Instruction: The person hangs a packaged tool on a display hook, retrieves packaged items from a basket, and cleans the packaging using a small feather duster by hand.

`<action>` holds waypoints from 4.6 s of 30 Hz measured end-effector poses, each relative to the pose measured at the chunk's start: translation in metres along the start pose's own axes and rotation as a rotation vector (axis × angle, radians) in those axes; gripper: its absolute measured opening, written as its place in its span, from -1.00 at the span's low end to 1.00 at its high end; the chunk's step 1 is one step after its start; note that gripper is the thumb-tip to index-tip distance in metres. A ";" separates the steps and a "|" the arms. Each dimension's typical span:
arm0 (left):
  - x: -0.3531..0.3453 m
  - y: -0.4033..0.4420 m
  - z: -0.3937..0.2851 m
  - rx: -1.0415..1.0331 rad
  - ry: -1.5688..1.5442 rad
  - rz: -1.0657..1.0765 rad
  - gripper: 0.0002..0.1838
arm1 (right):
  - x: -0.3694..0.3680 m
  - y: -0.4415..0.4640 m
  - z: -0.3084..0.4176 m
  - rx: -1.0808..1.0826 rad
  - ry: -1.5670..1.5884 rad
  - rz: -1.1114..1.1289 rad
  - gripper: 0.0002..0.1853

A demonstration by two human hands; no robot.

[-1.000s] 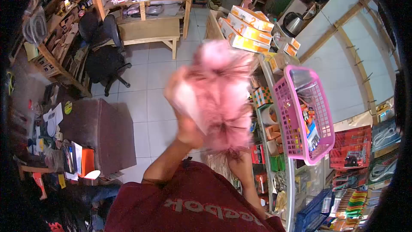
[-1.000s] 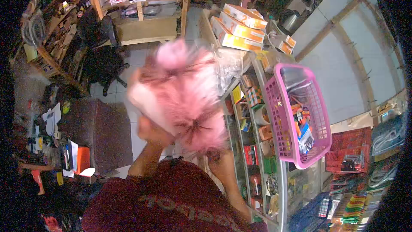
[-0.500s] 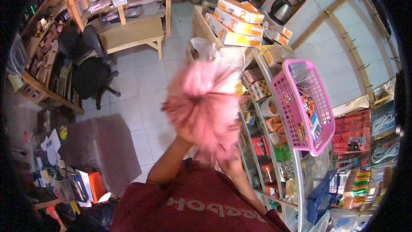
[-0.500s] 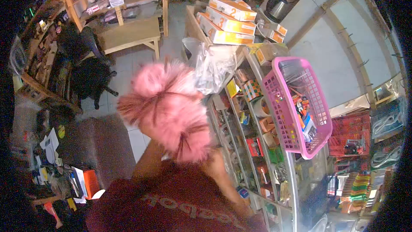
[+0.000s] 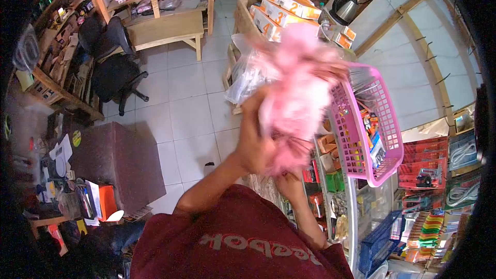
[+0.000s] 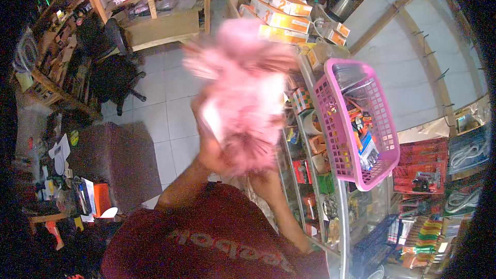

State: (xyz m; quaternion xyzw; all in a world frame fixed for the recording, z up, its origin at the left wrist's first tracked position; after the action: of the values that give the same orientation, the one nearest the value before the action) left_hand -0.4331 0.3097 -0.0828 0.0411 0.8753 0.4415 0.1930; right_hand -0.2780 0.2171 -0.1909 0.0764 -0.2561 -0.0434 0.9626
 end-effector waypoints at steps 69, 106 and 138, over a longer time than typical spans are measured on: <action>-0.047 0.028 0.029 0.528 -0.277 -0.250 -0.29 | 0.036 -0.041 -0.036 -0.240 -0.119 -0.143 -0.83; -0.002 0.001 0.018 0.494 -0.515 -0.495 -0.30 | 0.012 -0.075 -0.089 -0.255 0.170 -0.143 -0.56; -0.005 0.000 0.009 0.396 -0.206 -0.349 -0.28 | 0.041 -0.067 -0.085 0.071 -0.345 -0.356 -0.82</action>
State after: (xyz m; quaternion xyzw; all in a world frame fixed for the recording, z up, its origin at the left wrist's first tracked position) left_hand -0.4249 0.3156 -0.0862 -0.0287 0.9141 0.2155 0.3423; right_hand -0.2030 0.1568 -0.2547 0.1457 -0.4006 -0.2158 0.8785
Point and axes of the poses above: each hand's wrist, its own y-axis towards the middle knuckle, its own x-axis out of the back of the hand, z = x × y, the point moved 6 cm from there along y, towards the middle knuckle, and after that the axes turned 13 degrees about -z, right-handed, at the moved point
